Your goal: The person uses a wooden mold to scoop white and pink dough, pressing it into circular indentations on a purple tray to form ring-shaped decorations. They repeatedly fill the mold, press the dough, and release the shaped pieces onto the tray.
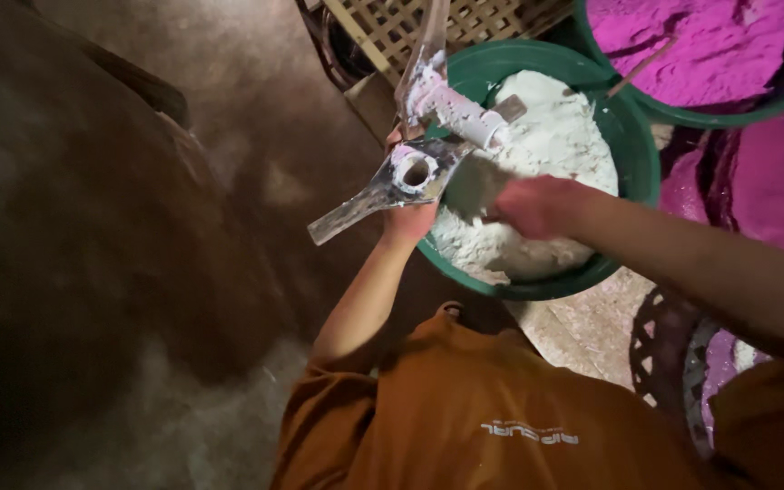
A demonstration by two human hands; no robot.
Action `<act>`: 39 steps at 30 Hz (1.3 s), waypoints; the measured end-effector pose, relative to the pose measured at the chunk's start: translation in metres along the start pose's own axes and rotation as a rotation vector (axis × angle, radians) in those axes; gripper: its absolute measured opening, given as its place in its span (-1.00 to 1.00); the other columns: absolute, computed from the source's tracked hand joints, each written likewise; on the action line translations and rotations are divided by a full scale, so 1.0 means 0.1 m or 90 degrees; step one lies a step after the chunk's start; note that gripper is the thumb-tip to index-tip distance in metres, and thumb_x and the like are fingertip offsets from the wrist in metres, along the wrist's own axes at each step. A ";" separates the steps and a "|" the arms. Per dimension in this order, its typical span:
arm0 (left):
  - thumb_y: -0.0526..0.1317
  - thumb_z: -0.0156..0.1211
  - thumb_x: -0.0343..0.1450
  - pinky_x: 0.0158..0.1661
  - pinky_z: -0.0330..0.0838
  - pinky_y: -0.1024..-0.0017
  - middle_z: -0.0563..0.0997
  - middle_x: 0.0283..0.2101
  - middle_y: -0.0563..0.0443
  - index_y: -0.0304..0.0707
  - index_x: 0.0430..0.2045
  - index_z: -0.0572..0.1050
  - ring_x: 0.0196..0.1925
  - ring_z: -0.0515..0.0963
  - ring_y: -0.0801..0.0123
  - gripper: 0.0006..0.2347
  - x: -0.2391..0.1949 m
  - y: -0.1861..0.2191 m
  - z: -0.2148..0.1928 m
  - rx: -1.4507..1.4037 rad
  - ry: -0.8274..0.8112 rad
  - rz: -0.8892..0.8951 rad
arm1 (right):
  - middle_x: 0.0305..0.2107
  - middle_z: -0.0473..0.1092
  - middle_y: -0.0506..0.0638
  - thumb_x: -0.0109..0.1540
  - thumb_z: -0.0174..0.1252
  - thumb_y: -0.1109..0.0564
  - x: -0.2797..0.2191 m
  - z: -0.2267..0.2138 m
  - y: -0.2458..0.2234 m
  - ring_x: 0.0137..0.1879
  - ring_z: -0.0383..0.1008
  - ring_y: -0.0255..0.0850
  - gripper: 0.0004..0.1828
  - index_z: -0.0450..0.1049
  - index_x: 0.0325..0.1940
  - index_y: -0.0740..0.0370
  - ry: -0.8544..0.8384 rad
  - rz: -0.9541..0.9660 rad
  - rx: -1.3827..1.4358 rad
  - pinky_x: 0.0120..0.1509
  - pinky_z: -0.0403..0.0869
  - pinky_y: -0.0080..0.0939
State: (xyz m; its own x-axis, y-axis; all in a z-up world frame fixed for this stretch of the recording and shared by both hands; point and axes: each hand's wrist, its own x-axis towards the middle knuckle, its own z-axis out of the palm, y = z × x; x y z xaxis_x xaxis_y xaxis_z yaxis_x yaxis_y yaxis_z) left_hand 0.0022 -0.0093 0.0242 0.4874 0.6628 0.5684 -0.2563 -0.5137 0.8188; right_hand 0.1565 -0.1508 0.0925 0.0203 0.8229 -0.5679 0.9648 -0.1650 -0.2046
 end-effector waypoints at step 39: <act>-0.07 0.33 0.33 0.01 0.53 0.17 0.57 0.12 0.00 -0.01 0.25 0.43 0.07 0.61 0.03 -0.47 0.35 0.82 0.14 0.292 -0.380 -0.050 | -0.19 0.43 -0.10 0.33 -0.05 0.18 -2.24 -0.88 -0.69 -0.29 0.56 -0.18 -0.53 0.28 0.33 -0.07 0.096 0.361 -0.165 -0.35 0.58 -0.12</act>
State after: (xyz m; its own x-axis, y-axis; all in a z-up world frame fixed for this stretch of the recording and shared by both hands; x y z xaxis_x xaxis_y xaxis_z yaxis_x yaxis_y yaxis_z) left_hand 0.0100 -0.0360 0.1099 0.8924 0.3667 0.2629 0.1073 -0.7384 0.6657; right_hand 0.1087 -0.2757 0.3036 0.5644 0.7167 -0.4096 0.8252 -0.4759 0.3044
